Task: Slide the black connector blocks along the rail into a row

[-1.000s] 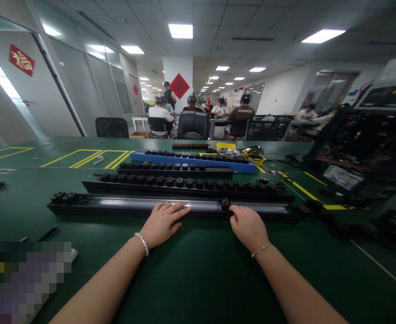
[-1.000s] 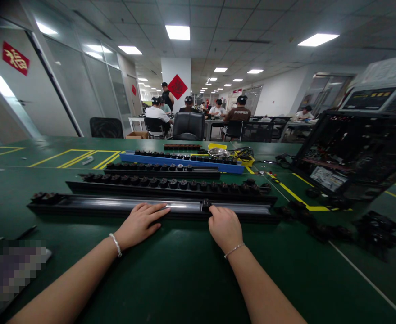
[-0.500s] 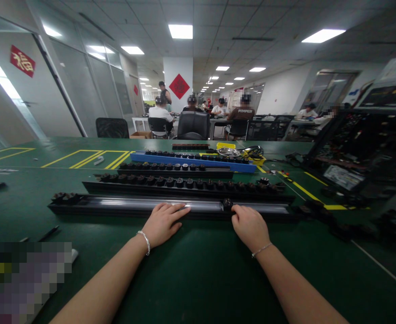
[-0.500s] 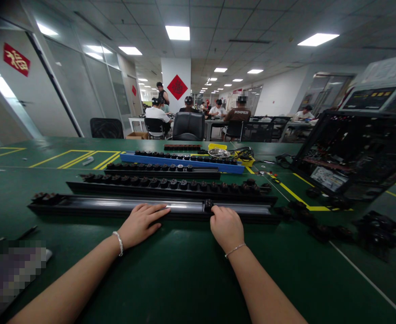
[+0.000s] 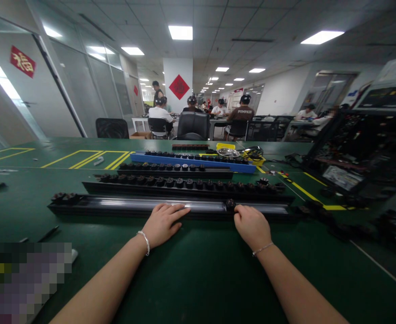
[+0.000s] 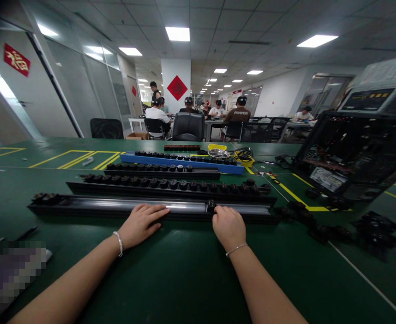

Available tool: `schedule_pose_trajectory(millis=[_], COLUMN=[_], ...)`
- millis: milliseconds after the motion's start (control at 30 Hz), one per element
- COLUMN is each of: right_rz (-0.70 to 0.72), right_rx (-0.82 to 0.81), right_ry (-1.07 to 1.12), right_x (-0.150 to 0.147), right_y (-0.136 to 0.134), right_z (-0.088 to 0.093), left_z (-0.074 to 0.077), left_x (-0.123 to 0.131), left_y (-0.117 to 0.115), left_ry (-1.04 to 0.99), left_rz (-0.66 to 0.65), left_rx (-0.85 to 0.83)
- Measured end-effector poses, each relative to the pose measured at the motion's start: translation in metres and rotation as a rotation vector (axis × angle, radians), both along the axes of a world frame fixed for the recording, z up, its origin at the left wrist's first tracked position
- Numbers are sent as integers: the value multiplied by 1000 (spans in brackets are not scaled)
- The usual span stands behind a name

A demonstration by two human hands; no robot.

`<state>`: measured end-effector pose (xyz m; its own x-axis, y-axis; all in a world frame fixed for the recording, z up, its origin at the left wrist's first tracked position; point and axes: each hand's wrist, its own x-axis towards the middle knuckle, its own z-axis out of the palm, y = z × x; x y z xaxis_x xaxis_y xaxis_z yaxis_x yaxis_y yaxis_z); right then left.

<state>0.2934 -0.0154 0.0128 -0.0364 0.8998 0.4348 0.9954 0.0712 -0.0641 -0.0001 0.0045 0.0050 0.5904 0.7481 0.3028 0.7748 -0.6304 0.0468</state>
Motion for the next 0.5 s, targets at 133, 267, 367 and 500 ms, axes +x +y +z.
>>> schedule_pose_trajectory(millis=[133,267,367,500], right_rz=[-62,-130,-175,-222], right_rx=[28,59,33,20], right_ry=[3,31,81,155], right_x=[0,-3,-5,-5], right_y=[-1,-1,1,6], right_z=[1,2,2,1], left_z=[1,0,0,0], left_x=[0,1,1,1], left_y=[0,0,-1,-1], left_ry=[-7,-20,-24,-24], left_rz=[-6,-3,1,6], left_rx=[-6,-15,-20,-22])
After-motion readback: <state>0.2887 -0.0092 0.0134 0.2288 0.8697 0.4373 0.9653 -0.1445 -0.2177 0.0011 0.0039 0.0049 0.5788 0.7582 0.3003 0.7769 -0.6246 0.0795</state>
